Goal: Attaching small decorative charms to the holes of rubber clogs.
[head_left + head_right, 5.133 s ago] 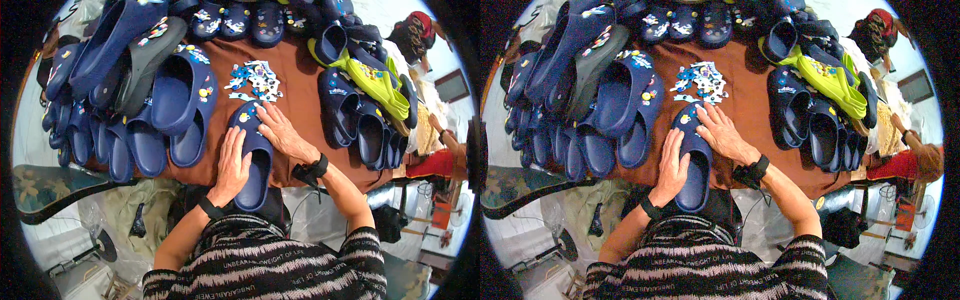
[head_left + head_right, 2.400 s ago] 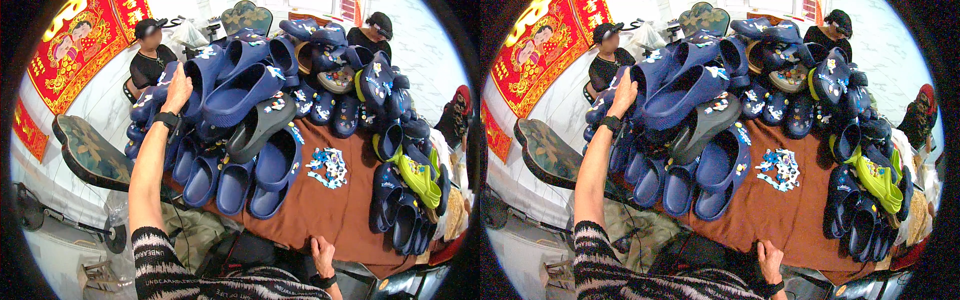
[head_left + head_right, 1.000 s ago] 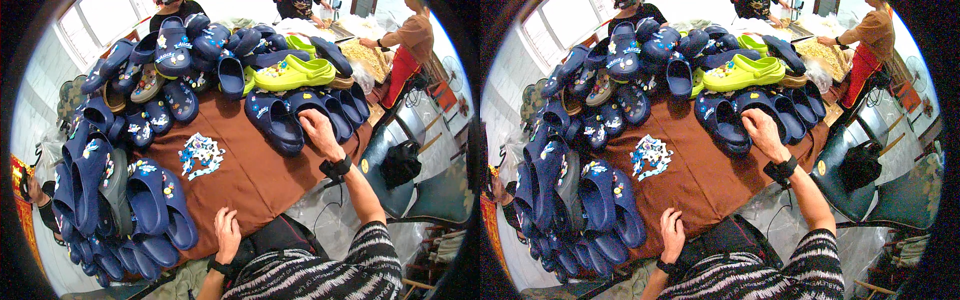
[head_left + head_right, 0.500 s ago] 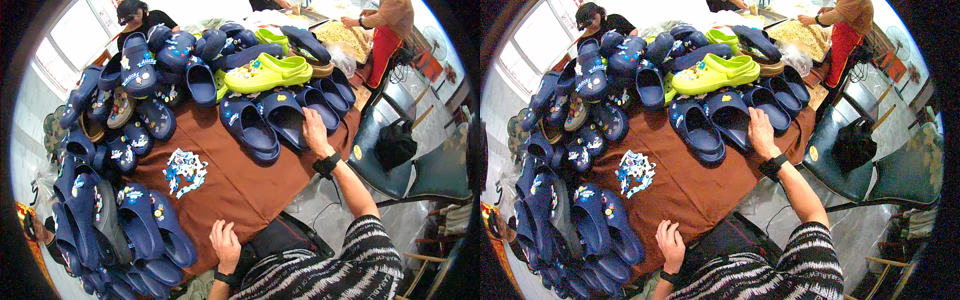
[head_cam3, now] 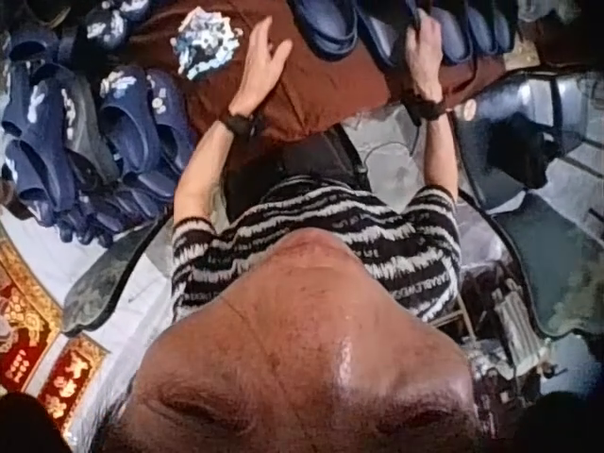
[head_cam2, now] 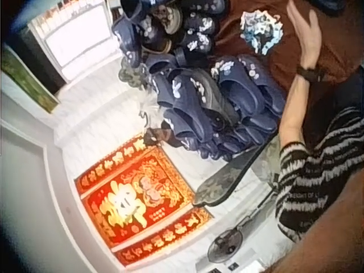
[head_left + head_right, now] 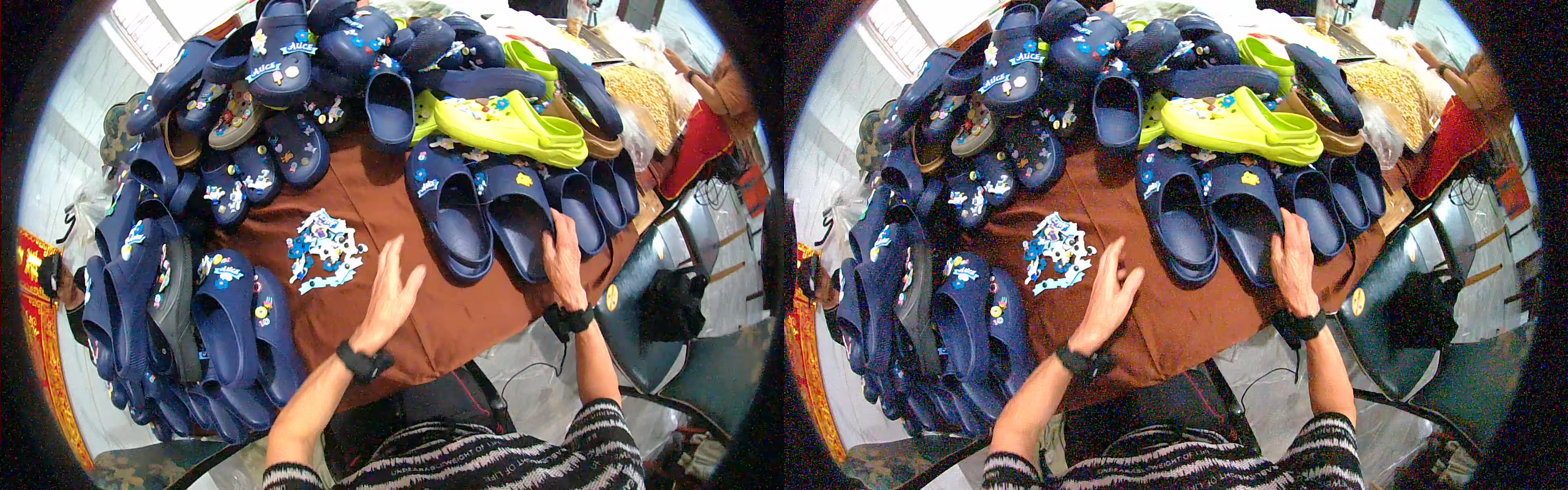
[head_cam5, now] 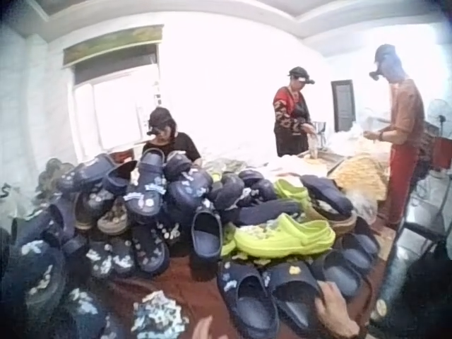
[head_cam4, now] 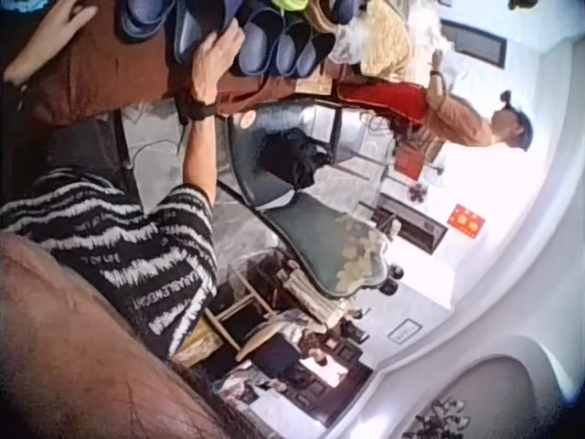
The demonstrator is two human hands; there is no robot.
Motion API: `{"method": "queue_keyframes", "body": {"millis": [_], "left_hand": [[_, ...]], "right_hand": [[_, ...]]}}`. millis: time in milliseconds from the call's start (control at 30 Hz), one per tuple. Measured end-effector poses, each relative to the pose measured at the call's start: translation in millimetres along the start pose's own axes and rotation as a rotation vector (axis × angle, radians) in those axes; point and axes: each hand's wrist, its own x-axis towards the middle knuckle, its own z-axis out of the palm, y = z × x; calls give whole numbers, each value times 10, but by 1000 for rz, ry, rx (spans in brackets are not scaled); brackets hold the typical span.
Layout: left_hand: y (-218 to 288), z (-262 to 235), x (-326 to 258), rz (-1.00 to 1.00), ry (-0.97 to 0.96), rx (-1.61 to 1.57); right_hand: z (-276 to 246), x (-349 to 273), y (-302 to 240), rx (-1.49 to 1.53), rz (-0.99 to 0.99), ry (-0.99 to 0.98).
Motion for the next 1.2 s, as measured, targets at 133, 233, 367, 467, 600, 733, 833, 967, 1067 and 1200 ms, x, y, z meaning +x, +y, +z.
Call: {"method": "queue_keyframes", "body": {"millis": [133,233,367,467,600,733,833,967,1067,1200], "left_hand": [[18,246,665,-36,26,43],[-90,409,917,14,29,5],[71,754,812,-7,82,82],[171,735,661,6,105,100],[257,796,401,11,82,51],[283,740,386,-25,31,-9],[311,696,386,-49,-20,-101],[188,803,238,-47,-31,-189],[146,948,204,-29,12,-186],[315,943,296,-45,69,-208]], "right_hand": [[-156,60,-39,7,49,-122],[-177,152,-80,-7,11,-131],[-183,499,-383,-69,-173,-58],[0,939,-589,-107,-294,-8],[216,1628,-221,-346,-349,273],[237,1934,-7,-274,-67,-78],[85,2062,-153,-276,-70,-260],[-36,1681,-725,-291,-261,-107],[-151,1154,-1060,-111,-233,-72],[-281,493,-1298,90,-128,-132]]}}
